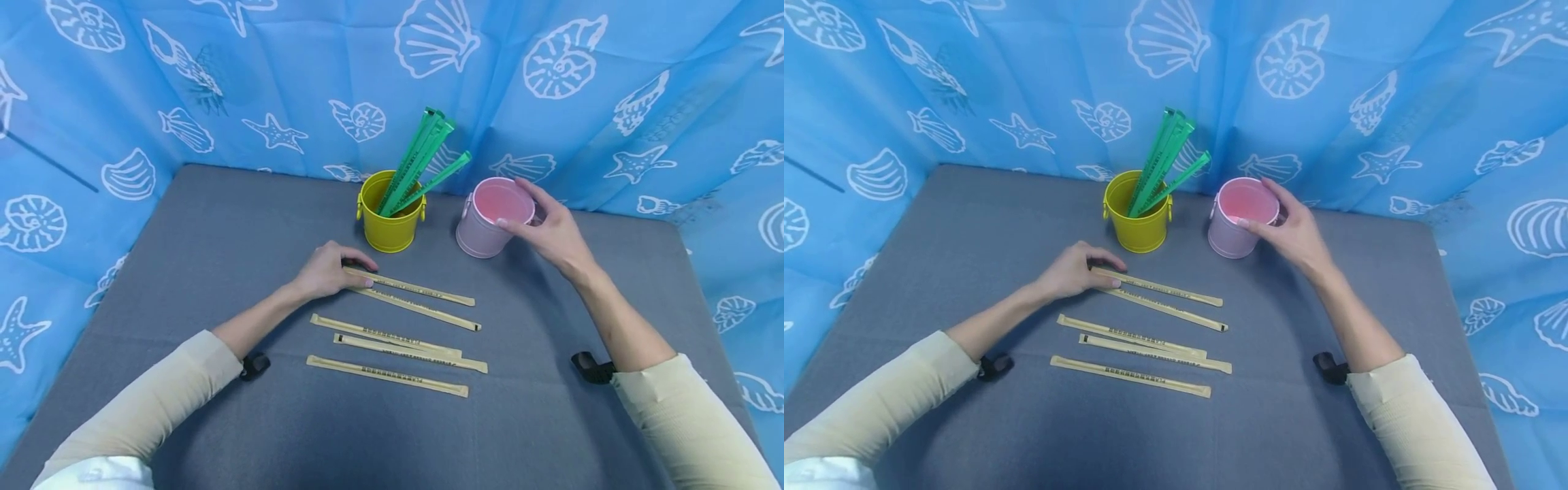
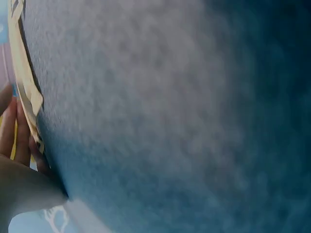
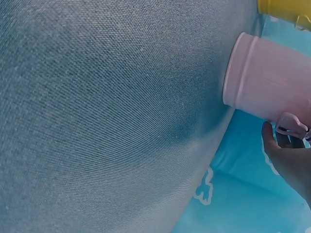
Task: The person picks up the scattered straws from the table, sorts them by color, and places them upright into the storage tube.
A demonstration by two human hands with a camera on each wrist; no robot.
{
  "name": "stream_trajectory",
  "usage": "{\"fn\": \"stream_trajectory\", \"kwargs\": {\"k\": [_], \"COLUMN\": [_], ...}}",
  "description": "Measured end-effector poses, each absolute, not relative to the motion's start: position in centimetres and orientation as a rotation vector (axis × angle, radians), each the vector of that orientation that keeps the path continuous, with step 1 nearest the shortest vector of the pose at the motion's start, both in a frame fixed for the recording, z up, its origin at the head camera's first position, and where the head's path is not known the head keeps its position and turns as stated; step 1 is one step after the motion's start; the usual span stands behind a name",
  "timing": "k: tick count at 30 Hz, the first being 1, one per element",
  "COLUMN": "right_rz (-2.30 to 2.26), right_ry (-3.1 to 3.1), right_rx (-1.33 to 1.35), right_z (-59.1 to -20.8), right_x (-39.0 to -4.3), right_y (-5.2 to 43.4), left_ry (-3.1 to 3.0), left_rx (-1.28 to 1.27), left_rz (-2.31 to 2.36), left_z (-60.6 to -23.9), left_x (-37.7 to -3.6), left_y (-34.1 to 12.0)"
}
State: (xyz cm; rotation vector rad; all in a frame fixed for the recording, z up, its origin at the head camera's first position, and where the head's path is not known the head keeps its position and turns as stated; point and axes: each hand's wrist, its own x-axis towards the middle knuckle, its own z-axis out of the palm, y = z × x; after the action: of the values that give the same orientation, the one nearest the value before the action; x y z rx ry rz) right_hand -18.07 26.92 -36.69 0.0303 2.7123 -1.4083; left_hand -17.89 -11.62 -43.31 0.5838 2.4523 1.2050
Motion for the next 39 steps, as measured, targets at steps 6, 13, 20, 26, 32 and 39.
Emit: {"fn": "stream_trajectory", "kwargs": {"k": [6,13,20,26,32,39], "right_rz": [-1.415,-1.419,-1.43,-1.43,-1.425,-1.427], "right_ry": [2.712,2.701,2.692,2.69,2.699,2.709], "right_rx": [0.014,0.015,0.003,0.003,-0.013,-0.005], "right_z": [-36.8,-36.8,-36.8,-36.8,-36.9,-36.8], "right_x": [-18.1,-18.0,-17.8,-17.6,-17.6,-17.5], "right_y": [27.0,27.0,27.0,27.0,26.9,26.9], "left_ry": [2.567,2.579,2.601,2.592,2.515,2.524], "left_rx": [0.582,0.585,0.624,0.629,0.612,0.639], "left_rz": [1.104,1.113,1.108,1.108,1.23,1.354], "left_z": [-43.5,-43.4,-43.1,-43.1,-42.4,-40.8], "left_x": [-17.6,-17.7,-17.6,-17.7,-17.6,-17.8], "left_y": [-11.1,-10.9,-10.8,-11.0,-11.4,-11.8]}}
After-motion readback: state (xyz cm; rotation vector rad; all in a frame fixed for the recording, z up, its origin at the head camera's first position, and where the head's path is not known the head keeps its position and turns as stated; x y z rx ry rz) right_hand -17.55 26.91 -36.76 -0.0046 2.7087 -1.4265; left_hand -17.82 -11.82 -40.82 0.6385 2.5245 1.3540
